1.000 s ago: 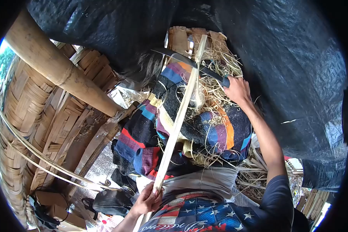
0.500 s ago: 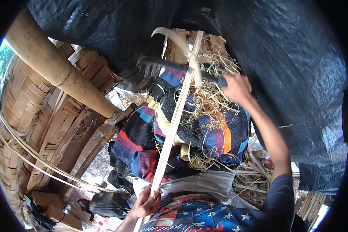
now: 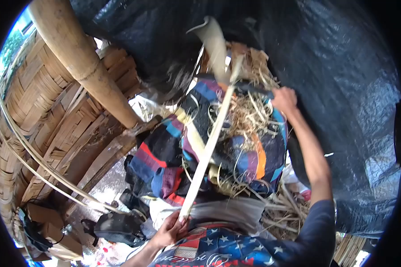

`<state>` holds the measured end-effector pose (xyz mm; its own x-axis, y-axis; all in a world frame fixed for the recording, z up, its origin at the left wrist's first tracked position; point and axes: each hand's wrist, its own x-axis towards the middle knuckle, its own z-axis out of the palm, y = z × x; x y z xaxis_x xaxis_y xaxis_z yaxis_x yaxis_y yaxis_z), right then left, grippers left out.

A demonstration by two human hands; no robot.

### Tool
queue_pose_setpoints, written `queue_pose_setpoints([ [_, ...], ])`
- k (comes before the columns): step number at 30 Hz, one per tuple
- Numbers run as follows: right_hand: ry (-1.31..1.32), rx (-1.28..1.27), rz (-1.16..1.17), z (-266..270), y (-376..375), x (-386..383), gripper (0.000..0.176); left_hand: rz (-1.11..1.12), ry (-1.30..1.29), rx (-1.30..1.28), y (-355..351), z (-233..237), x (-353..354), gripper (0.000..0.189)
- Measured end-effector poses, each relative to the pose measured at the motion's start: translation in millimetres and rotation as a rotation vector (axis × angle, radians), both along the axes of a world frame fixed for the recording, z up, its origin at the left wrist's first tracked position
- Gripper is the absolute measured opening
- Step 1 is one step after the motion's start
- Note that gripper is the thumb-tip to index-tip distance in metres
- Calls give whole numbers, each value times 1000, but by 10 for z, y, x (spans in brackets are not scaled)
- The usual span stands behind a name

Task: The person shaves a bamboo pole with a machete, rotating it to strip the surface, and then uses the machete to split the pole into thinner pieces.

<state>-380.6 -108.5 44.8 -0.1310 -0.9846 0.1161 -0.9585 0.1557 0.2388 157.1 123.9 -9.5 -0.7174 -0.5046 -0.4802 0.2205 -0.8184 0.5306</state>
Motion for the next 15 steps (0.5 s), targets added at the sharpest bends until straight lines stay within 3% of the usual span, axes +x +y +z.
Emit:
queue_pose_setpoints([
  [1,49,29,-3,-35,-27,100,36,25,75,-5,-33,-72,-27,28],
  [7,-103,-21,-40,-86,66,455,38,63,-26,-44,59,33,146,28],
  [9,-151,-61,-11,-160,20,371,30,67,-34,-64,67,39,174,28],
  [12,-708,169,70,-198,-138,211,9,54,-59,-104,62,75,159,28],
  [15,-909,299,-79,-119,-197,102,11,61,-59,-93,65,46,138,29],
])
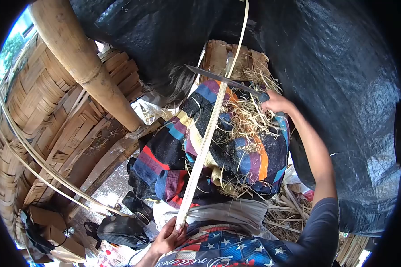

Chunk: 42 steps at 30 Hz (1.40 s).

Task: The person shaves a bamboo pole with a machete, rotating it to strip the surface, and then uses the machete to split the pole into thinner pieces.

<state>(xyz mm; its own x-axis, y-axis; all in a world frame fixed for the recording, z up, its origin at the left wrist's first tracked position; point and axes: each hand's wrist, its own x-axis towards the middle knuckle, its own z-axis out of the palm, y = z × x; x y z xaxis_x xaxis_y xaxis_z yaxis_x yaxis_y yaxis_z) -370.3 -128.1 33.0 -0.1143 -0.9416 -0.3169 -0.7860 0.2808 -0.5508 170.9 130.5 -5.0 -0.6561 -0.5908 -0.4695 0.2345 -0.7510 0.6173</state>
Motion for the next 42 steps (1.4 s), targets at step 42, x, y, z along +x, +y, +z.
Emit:
queue_pose_setpoints([
  [42,-279,-367,-576,337,545,29,20,-131,-21,-72,-200,44,-9,30],
])
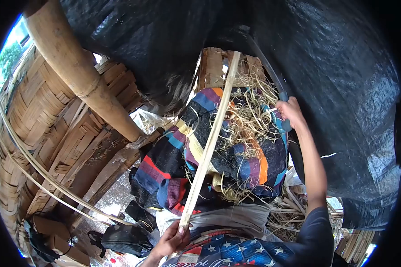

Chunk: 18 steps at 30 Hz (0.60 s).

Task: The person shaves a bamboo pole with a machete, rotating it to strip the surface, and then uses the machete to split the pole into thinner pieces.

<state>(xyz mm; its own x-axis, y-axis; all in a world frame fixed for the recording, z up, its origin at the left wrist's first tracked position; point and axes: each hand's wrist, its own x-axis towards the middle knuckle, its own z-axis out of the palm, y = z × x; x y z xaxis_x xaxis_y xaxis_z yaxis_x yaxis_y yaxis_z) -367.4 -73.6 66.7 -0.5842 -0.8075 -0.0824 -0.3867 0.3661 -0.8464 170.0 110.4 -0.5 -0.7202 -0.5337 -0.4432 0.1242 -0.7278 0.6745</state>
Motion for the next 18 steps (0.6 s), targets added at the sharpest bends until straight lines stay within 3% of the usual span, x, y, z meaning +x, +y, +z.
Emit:
queue_pose_setpoints([
  [3,477,-27,16,-46,369,237,18,18,-34,-30,-77,-88,-77,32],
  [6,578,-88,66,-62,677,679,12,15,-68,-74,-159,-70,-170,32],
  [8,817,-98,128,-145,818,938,13,10,-138,-96,-208,-69,-231,30],
  [10,772,55,293,-278,962,1091,19,-12,-201,-122,-288,-2,-301,28],
  [14,815,-213,558,-993,1138,1345,32,-67,-359,-225,-409,190,-471,22],
  [16,849,-228,662,-974,1159,1496,52,0,-281,-182,-401,85,-530,23],
  [18,882,-267,744,-965,1180,1559,54,-20,-280,-202,-442,99,-586,25],
])
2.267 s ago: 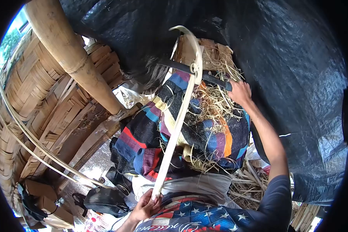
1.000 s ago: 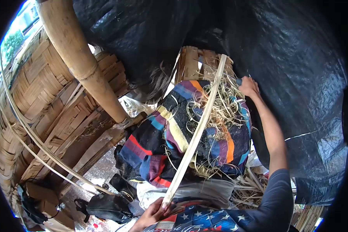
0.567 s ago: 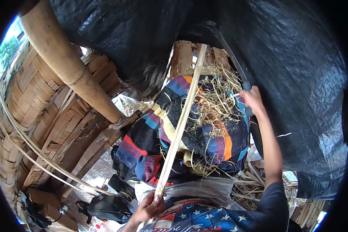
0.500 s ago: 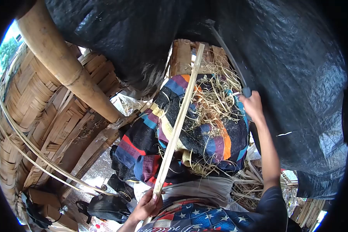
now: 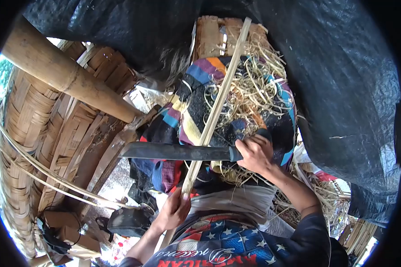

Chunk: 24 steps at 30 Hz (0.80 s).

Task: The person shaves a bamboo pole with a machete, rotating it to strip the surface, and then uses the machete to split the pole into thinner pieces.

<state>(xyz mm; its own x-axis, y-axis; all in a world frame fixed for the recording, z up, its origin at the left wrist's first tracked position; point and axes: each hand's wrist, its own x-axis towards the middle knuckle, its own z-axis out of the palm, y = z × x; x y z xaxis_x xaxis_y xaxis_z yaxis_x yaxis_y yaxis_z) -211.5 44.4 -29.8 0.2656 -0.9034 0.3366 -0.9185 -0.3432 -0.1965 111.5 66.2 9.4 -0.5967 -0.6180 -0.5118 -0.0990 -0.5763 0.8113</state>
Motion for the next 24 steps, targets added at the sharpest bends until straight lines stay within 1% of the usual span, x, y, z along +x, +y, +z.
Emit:
queue_pose_setpoints([
  [2,23,-12,9,115,1,96,55,-74,-129,-208,-59,1,-70,27],
  [3,60,-43,12,150,4,124,56,-82,-132,-193,-91,17,-93,28],
  [8,17,-34,6,191,33,194,52,-64,-108,-229,-161,-32,-217,29],
  [10,39,-33,32,153,58,210,49,-36,-61,-248,-199,-65,-296,42],
  [11,52,-24,27,114,65,213,40,-32,-49,-212,-214,-41,-326,42],
  [12,46,-20,26,82,67,213,40,-34,-54,-208,-228,-39,-339,42],
  [14,76,-56,-12,23,51,200,30,-53,-39,-222,-231,-43,-346,30],
  [15,72,-143,6,-13,6,181,23,-90,-87,-282,-223,-101,-315,30],
  [16,50,-138,3,-13,-11,165,19,-92,-91,-279,-216,-145,-309,30],
  [18,97,-192,-20,-4,-36,104,14,-113,-114,-493,-219,-190,-307,29],
  [19,74,-224,-10,-26,-66,79,11,-115,-116,-493,-215,-189,-315,29],
  [21,86,-253,-20,-55,-110,7,11,-103,-146,-594,-217,-168,-348,27],
  [22,100,-282,-28,-68,-121,-39,11,-107,-142,-594,-232,-127,-365,27],
  [23,110,-270,-72,-94,-119,-93,8,-110,-138,-471,-251,-64,-377,27],
  [24,108,-232,-150,-265,-114,-195,16,-113,-134,-346,-263,-19,-383,26],
])
